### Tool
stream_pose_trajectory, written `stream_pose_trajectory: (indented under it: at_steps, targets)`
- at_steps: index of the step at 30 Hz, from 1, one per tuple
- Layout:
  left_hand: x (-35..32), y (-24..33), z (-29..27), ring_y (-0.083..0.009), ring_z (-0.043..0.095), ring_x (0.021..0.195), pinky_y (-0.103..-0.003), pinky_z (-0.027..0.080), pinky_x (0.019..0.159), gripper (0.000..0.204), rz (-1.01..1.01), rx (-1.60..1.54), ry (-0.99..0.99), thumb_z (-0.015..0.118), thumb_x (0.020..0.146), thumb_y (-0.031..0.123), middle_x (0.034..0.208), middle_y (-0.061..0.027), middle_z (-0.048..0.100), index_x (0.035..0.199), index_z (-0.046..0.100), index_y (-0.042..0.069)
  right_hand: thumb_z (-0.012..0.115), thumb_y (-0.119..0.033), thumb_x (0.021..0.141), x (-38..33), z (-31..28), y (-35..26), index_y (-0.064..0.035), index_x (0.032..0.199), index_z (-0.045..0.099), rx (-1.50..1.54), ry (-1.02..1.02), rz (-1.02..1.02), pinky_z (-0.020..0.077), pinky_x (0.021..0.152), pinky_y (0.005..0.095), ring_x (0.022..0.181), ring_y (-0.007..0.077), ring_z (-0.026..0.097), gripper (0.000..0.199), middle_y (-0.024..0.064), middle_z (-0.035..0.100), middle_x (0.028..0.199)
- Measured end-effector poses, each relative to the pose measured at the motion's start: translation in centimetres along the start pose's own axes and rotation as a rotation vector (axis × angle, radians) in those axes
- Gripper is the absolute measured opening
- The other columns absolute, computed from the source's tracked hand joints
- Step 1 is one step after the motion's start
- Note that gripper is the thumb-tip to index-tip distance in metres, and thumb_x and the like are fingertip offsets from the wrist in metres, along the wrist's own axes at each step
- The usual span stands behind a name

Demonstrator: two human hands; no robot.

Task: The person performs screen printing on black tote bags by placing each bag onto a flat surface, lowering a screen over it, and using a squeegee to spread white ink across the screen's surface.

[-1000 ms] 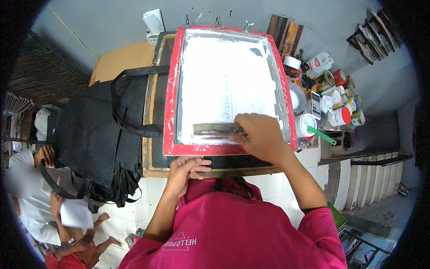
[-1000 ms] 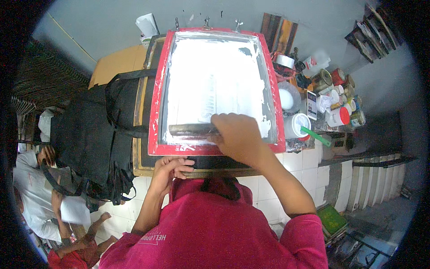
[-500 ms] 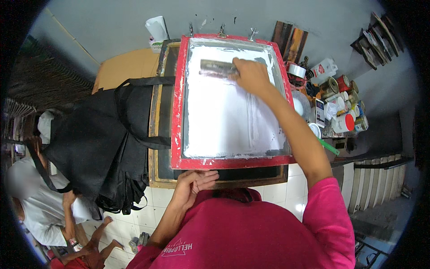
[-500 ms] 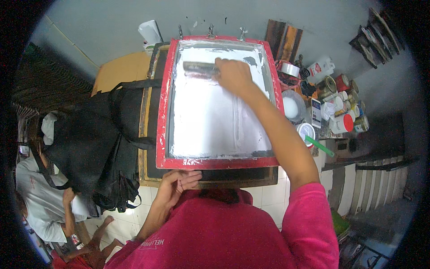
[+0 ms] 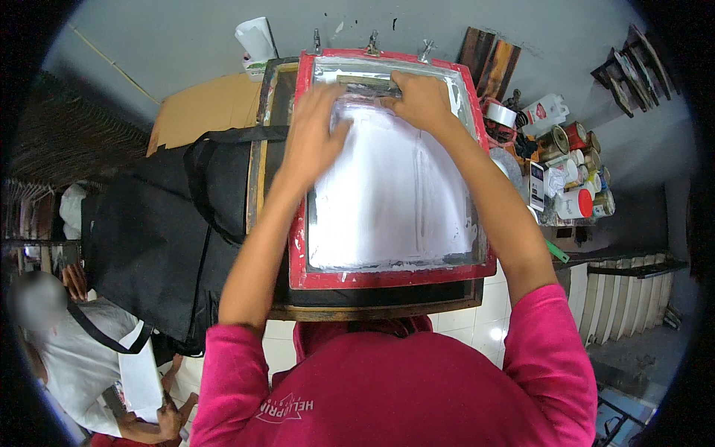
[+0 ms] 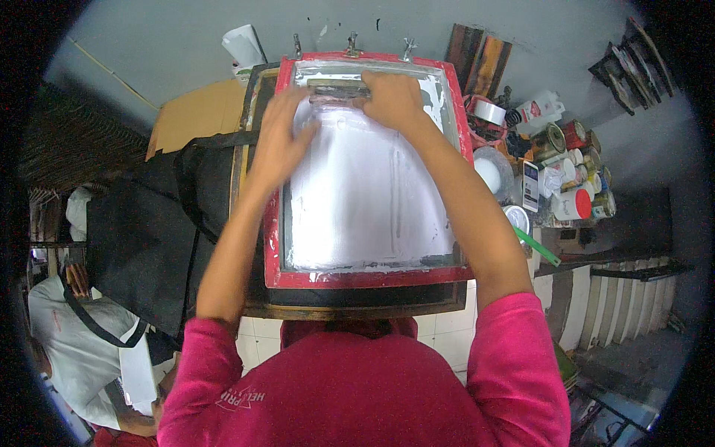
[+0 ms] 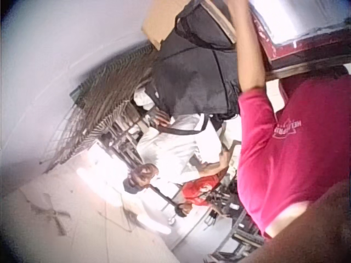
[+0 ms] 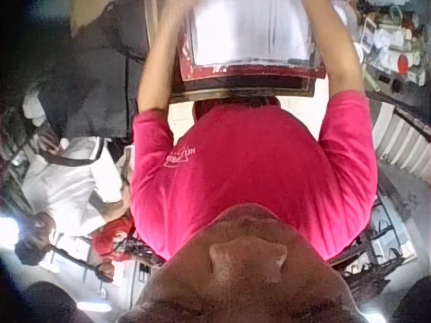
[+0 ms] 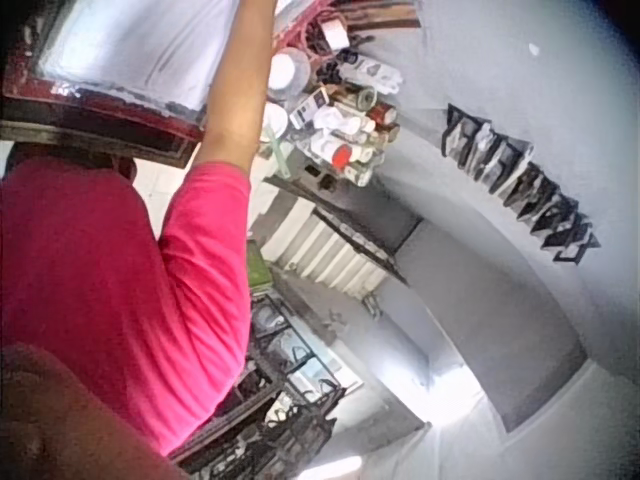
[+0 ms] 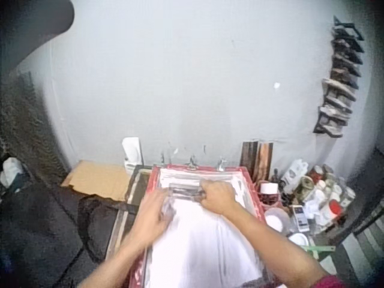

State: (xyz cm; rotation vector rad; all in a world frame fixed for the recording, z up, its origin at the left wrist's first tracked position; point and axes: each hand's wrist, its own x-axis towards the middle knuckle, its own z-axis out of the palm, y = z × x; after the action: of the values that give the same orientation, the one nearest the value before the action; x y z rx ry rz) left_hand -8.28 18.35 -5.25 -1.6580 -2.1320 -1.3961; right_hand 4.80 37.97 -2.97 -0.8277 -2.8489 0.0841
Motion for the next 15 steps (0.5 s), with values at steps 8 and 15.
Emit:
stream_pose_trajectory:
  at_steps: [8,15]
  targets:
    - [4.1,-3.1,1.5,-0.0352,0.062,0.113,-0.047,0.042,0.102,0.035,-0.032,-0.003,-0.268,0.078,0.082,0.02,0.107,-0.0177,0.072,0.112,0.073,0.002,0.077,-0.043,0.083,-2.6,1.9,0.8,-0.0083,0.101,0.067,-0.007,0.114,-0.08,0.0548,0.076,0.0485,0.089,0.0336,0.072,0.04,0.0132,0.074,0.097]
    - [0.4,-1.6,0.5,-0.0326,0.063,0.108,-0.044,0.033,0.108,0.033,0.0,0.124,-0.278,0.077,0.085,0.022,0.108,-0.0178,0.071,0.112,0.073,0.003,0.079,-0.037,0.081,-6.0,2.1,-0.3,-0.0083,0.097,0.066,-0.005,0.157,-0.128,0.0552,0.073,0.0458,0.083,0.0316,0.071,0.035,0.0111,0.072,0.09]
